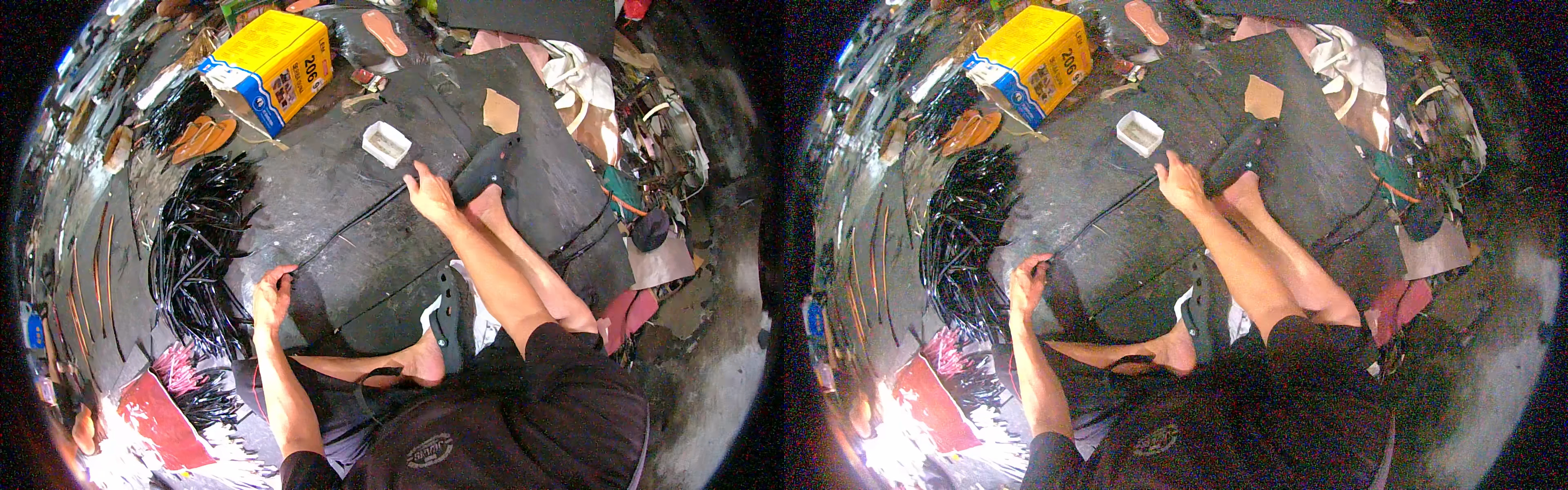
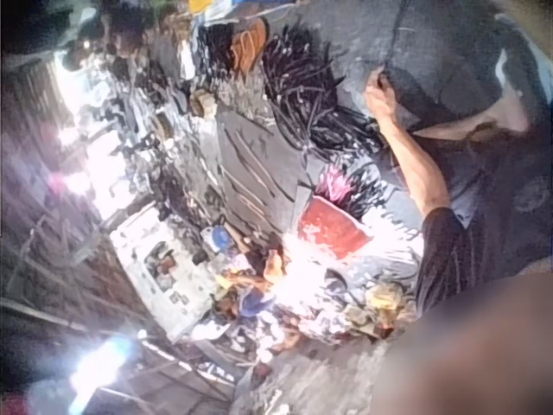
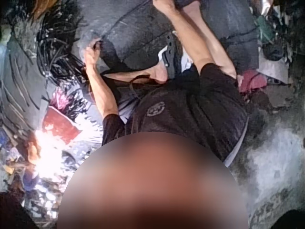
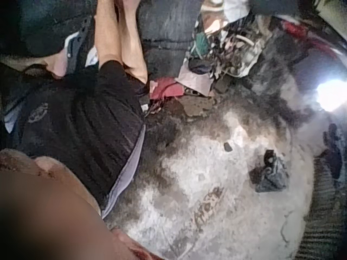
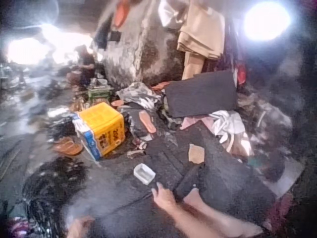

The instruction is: The person sits on the floor and repeatedly picks up black cords, measures them against a small white block, and places them aside. The person also briefly handles a yellow box and a pair of scissors.

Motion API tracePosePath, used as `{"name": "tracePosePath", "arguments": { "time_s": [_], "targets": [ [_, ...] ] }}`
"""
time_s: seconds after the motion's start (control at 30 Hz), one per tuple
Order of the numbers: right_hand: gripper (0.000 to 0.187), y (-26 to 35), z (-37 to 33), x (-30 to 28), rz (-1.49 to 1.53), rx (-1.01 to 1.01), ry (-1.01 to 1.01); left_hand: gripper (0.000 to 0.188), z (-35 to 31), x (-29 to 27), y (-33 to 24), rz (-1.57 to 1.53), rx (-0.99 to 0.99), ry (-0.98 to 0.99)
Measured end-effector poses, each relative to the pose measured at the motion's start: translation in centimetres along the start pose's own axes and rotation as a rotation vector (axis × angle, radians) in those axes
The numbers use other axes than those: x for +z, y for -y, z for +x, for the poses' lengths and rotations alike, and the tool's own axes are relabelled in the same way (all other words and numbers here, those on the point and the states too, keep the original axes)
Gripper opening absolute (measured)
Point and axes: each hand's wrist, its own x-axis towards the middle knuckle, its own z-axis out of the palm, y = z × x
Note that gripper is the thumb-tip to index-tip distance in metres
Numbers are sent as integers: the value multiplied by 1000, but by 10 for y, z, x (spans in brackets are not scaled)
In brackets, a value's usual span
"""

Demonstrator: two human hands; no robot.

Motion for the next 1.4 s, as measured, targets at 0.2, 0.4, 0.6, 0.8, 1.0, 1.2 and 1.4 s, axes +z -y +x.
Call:
{"name": "tracePosePath", "arguments": {
  "time_s": [0.2, 0.4, 0.6, 0.8, 1.0, 1.2, 1.4],
  "targets": [
    [79, 14, 44, -32, -286, -347, 51, 24, 1, 2, 6, -21, -32, 23],
    [88, 10, 78, -23, -388, -414, 168, 24, 1, 0, 0, -11, 8, 1],
    [71, 16, 77, -31, -392, -439, 192, 25, 1, -4, -8, 1, -22, 20],
    [46, 10, 73, -37, -270, -581, 63, 25, 2, -5, -10, -58, -86, 61],
    [30, -11, 13, -24, 476, -131, 100, 27, 1, -6, -8, -6, 51, 2],
    [63, -33, -23, -11, 645, 220, 627, 27, 0, -8, -12, -11, 79, -4],
    [56, 9, -66, 26, 387, 132, 571, 25, 7, -16, -6, -94, -72, 63]
  ]
}}
